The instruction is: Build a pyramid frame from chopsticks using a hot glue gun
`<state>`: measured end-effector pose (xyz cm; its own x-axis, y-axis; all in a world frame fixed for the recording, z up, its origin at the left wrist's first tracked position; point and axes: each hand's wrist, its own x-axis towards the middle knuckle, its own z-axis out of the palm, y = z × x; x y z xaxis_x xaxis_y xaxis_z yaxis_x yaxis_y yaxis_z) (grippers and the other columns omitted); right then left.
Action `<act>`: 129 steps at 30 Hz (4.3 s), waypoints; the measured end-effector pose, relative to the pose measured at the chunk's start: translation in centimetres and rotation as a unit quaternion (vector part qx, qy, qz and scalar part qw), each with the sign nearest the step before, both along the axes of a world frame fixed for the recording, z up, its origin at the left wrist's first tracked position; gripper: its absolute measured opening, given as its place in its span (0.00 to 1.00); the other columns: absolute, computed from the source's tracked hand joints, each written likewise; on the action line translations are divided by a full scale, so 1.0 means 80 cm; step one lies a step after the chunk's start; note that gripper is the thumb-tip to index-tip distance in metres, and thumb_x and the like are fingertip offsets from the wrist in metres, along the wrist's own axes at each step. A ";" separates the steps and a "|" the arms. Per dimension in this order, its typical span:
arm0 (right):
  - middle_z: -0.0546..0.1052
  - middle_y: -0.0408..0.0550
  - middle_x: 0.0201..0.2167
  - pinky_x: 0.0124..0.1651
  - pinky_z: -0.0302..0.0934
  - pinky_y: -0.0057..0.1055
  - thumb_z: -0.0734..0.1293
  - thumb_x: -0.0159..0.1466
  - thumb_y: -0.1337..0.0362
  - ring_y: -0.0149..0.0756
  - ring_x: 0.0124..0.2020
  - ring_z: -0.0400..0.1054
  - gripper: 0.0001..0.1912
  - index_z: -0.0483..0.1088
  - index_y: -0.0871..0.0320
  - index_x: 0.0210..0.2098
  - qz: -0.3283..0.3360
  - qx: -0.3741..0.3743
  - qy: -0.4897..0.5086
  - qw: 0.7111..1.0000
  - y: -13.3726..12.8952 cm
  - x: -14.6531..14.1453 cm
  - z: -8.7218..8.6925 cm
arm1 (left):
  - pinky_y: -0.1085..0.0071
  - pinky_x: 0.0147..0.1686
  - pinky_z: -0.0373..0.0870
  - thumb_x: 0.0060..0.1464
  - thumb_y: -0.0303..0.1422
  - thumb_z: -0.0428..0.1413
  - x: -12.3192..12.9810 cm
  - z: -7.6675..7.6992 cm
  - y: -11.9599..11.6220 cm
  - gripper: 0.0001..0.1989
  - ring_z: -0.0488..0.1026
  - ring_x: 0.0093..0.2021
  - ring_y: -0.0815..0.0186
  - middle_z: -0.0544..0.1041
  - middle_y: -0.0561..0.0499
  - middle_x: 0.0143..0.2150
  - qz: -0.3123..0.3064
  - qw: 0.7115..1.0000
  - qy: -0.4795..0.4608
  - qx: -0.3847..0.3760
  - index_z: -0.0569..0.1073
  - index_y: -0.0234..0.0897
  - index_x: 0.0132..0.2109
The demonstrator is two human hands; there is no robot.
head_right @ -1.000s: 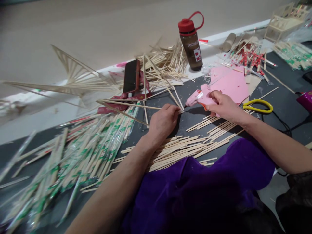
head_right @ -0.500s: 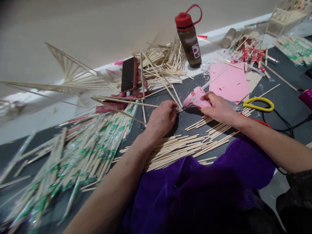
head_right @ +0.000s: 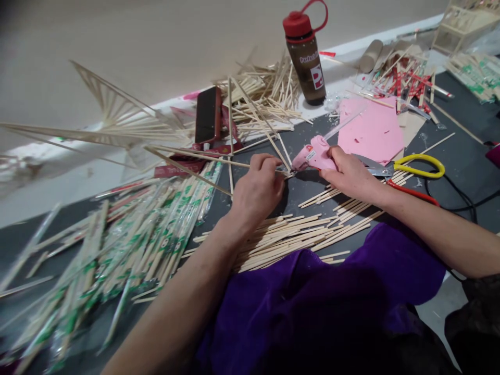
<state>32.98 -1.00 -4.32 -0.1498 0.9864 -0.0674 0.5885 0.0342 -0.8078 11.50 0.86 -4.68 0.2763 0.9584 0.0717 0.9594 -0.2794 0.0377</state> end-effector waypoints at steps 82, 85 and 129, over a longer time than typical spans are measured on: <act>0.78 0.58 0.41 0.40 0.64 0.41 0.58 0.64 0.53 0.49 0.39 0.73 0.19 0.63 0.58 0.49 0.050 0.142 -0.160 0.975 0.001 0.005 -0.023 | 0.65 0.34 0.70 0.71 0.29 0.41 -0.009 -0.002 0.005 0.18 0.80 0.43 0.54 0.77 0.38 0.52 0.005 0.996 0.094 -0.002 0.75 0.33 0.52; 0.78 0.59 0.45 0.42 0.66 0.42 0.58 0.64 0.54 0.50 0.42 0.74 0.20 0.64 0.58 0.51 0.061 0.152 -0.158 0.974 0.003 0.005 -0.026 | 0.65 0.34 0.70 0.71 0.29 0.42 -0.008 0.000 0.005 0.17 0.80 0.43 0.54 0.77 0.38 0.52 0.006 0.995 0.100 -0.006 0.75 0.33 0.53; 0.73 0.51 0.32 0.37 0.58 0.39 0.59 0.62 0.55 0.44 0.33 0.67 0.11 0.59 0.54 0.39 0.011 0.120 -0.137 0.983 0.004 0.001 -0.018 | 0.65 0.34 0.72 0.70 0.29 0.42 -0.009 0.000 0.004 0.17 0.81 0.44 0.54 0.77 0.39 0.53 0.006 0.995 0.100 -0.002 0.74 0.34 0.53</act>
<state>33.05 -0.70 -5.79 -0.1800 0.9756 0.1260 0.7802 0.2196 -0.5857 10.79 1.15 -4.66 0.2726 0.9621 0.0119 0.9513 -0.2676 -0.1532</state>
